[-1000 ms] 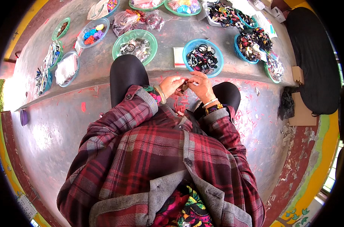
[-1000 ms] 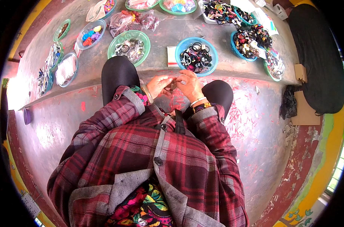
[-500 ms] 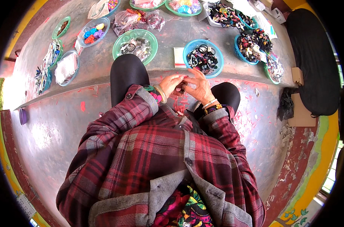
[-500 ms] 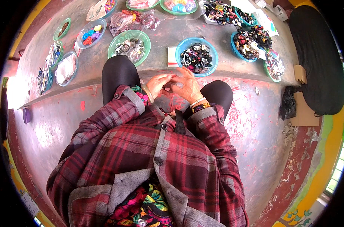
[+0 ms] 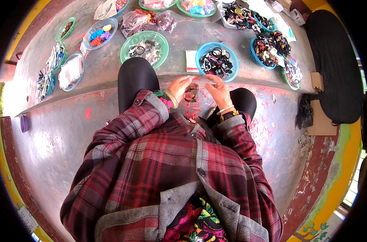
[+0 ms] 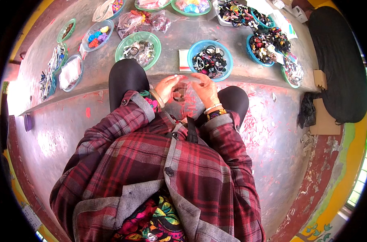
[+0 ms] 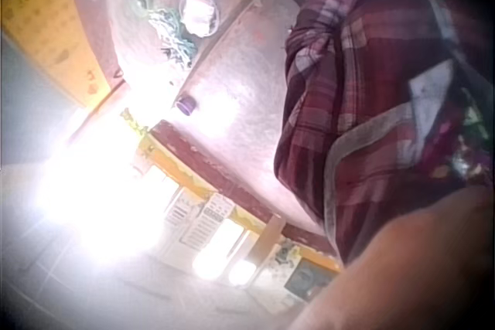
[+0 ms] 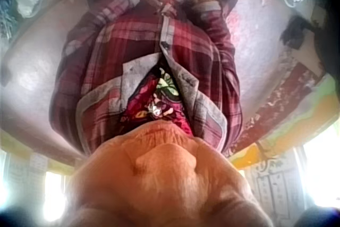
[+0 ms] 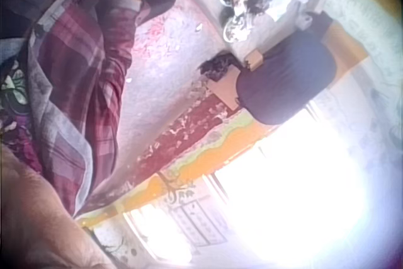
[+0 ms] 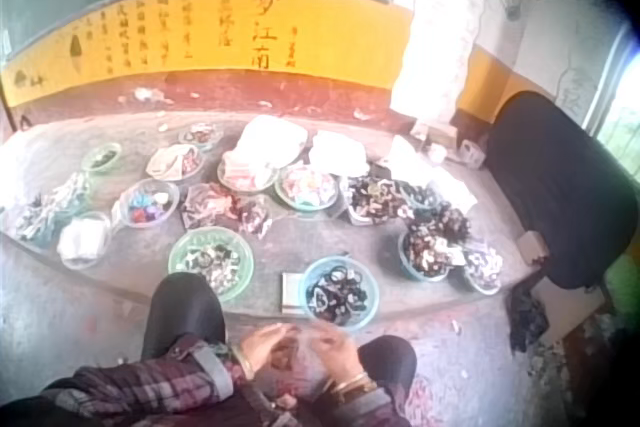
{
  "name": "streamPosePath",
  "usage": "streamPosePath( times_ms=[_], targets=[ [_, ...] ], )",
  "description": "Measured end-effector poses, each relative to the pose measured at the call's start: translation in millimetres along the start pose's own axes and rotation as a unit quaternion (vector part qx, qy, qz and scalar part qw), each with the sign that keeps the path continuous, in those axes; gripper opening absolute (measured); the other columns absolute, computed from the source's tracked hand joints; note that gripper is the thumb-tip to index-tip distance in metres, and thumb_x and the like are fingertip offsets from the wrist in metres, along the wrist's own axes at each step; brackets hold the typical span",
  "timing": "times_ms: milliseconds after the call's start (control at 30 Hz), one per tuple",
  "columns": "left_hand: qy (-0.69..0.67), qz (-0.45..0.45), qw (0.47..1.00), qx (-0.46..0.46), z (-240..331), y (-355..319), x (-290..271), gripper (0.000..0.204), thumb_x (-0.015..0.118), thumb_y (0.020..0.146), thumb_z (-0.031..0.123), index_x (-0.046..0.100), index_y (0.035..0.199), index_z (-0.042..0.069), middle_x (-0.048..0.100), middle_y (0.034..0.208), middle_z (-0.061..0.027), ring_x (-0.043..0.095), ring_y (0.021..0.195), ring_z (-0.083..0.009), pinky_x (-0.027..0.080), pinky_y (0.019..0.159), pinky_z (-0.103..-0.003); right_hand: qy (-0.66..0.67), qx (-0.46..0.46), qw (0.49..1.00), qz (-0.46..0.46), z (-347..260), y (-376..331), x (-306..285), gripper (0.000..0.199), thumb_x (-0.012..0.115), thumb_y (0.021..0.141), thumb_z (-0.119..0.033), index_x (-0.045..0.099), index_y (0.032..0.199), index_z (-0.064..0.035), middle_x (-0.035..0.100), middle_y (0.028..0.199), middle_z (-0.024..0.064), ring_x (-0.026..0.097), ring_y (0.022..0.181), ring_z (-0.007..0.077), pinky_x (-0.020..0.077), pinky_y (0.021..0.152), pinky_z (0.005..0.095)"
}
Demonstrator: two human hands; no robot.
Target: The person sits on the floor and repeatedly picks up hair ties from a blue bowl, places them into small clear plastic bags, and sets the filled bags aside. The person handles the items one at a time using their hands.
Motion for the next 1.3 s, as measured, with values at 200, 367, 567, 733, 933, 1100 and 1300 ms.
streamPosePath(
  times_ms=[200, 367, 567, 733, 933, 1100, 1300],
  targets=[
    [-0.049, -0.009, 0.999, -0.004, 1, 2, -5, 0.039, 0.042, 0.091, 0.028, 0.041, 0.122, 0.004, 0.051, 0.114, -0.0116, 0.055, 0.091, -0.0155, 0.049, 0.061, -0.024, 0.039, 0.113, 0.99, -0.079, 22, -2, 7, 0.025, 0.064, 0.076, -0.012, 0.059, 0.096, 0.0015, 0.059, 0.082, 0.0012, 0.051, 0.07, 0.0079, 0.0401, 0.062, 0.0205],
    [-0.064, -0.025, 0.998, -0.014, 3, -1, 1, 0.038, 0.041, 0.092, 0.027, 0.042, 0.121, 0.004, 0.051, 0.113, -0.0121, 0.055, 0.087, -0.0146, 0.049, 0.063, -0.025, 0.011, 0.107, 0.99, -0.093, 9, -4, 13, 0.021, 0.065, 0.075, -0.015, 0.062, 0.089, 0.0014, 0.06, 0.076, 0.0009, 0.05, 0.065, 0.0069, 0.0383, 0.059, 0.0207],
    [-0.085, -0.062, 0.994, -0.017, 11, -9, 12, 0.035, 0.044, 0.091, 0.025, 0.044, 0.119, 0.004, 0.054, 0.106, -0.0096, 0.056, 0.083, -0.0138, 0.049, 0.063, -0.024, 0.089, 0.119, 0.986, -0.075, 12, -6, 12, 0.016, 0.062, 0.076, -0.014, 0.063, 0.084, -0.0008, 0.06, 0.073, -0.0001, 0.048, 0.062, 0.006, 0.0366, 0.058, 0.0199],
    [-0.084, -0.057, 0.995, -0.004, 7, -4, 15, 0.029, 0.051, 0.087, 0.015, 0.049, 0.113, 0.002, 0.057, 0.095, -0.007, 0.057, 0.078, -0.0136, 0.049, 0.062, -0.024, 0.173, 0.154, 0.972, -0.024, 19, -5, 6, 0.008, 0.061, 0.077, -0.015, 0.061, 0.078, -0.0067, 0.058, 0.071, -0.0025, 0.049, 0.061, 0.0054, 0.0372, 0.058, 0.0197],
    [-0.027, -0.024, 0.999, -0.035, -6, 1, -4, 0.021, 0.052, 0.086, 0.011, 0.053, 0.102, -0.002, 0.06, 0.092, -0.0095, 0.06, 0.074, -0.0157, 0.05, 0.063, -0.027, 0.198, 0.157, 0.967, -0.025, 18, -6, 5, 0.01, 0.062, 0.079, -0.019, 0.06, 0.081, -0.0092, 0.058, 0.073, -0.0037, 0.052, 0.067, 0.0047, 0.0392, 0.06, 0.0193],
    [-0.092, -0.051, 0.994, -0.017, -6, 8, -7, 0.02, 0.05, 0.087, 0.013, 0.054, 0.101, -0.001, 0.061, 0.093, -0.0099, 0.06, 0.079, -0.0164, 0.051, 0.064, -0.027, 0.255, 0.183, 0.949, -0.018, 16, -7, 3, 0.011, 0.062, 0.079, -0.021, 0.061, 0.083, -0.01, 0.059, 0.075, -0.0028, 0.054, 0.069, 0.0057, 0.0393, 0.06, 0.0196],
    [-0.078, -0.041, 0.996, -0.006, -2, 3, 0, 0.021, 0.049, 0.088, 0.016, 0.055, 0.101, 0.0, 0.061, 0.092, -0.0089, 0.06, 0.08, -0.016, 0.051, 0.065, -0.026, 0.231, 0.179, 0.956, -0.034, 18, -7, 4, 0.012, 0.06, 0.081, -0.02, 0.062, 0.083, -0.0086, 0.061, 0.076, -0.001, 0.054, 0.069, 0.0068, 0.0396, 0.06, 0.0199]
  ],
)
Point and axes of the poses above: each hand's wrist, its own y-axis towards the middle knuckle, its own x-axis out of the palm, z = x × y, the point moved 5 cm from there along y, towards the middle knuckle
